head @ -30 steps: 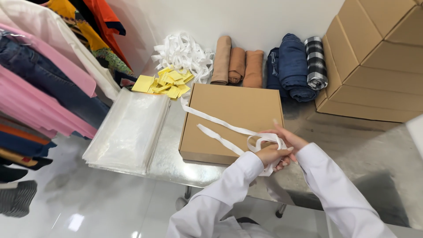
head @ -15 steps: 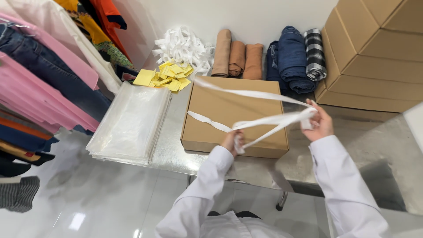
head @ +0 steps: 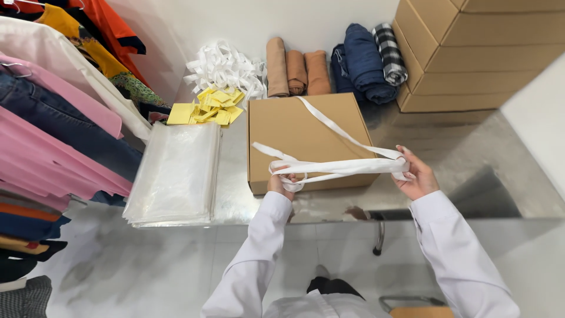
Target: The person places a folded dark garment into a clear plastic bag and seals it. They then place the packaged item into a cardboard box, close the box, and tie it securely with a white ribbon.
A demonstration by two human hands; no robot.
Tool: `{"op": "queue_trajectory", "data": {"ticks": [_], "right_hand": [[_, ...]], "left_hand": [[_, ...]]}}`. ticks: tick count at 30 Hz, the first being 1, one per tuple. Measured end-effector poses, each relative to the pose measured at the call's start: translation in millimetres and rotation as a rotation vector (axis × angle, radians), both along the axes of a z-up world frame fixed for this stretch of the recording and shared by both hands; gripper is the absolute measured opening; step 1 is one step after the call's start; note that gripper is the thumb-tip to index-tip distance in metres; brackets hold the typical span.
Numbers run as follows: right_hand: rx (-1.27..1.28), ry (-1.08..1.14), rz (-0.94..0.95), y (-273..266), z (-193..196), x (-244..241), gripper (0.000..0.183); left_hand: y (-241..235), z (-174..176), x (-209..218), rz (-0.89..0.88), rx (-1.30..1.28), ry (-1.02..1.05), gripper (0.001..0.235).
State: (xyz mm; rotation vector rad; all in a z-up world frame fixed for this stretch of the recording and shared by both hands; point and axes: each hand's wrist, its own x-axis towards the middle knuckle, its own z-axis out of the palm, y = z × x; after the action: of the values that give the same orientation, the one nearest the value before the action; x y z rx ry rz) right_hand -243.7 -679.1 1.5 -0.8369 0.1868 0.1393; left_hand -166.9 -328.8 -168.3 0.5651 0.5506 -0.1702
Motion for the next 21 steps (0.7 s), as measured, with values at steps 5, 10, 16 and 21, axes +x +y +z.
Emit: {"op": "queue_trajectory", "data": {"ticks": [5, 10, 16, 21], "right_hand": [[-0.118, 0.034, -0.022, 12.9, -37.7, -55.9, 0.024], [-0.304, 0.162, 0.114, 33.9, -46.9, -131.7, 0.024], [-0.299, 0.082, 0.518, 41.4, -6.6, -205.9, 0.021], [-0.271, 0.072, 0.655, 31.5, -7.2, -236.0, 0.022]], "left_hand": [[12.4, -2.2, -52.9, -0.053, 0.043, -0.019, 0.031], [12.2, -13.1, -99.4, -0.171, 0.040, -0.026, 0.037], [-47.4, 24.4, -142.3, -0.379, -0.017, -0.115, 0.028], [-117.6, 30.9, -155.2, -0.510, -0.135, -0.206, 0.032]]}}
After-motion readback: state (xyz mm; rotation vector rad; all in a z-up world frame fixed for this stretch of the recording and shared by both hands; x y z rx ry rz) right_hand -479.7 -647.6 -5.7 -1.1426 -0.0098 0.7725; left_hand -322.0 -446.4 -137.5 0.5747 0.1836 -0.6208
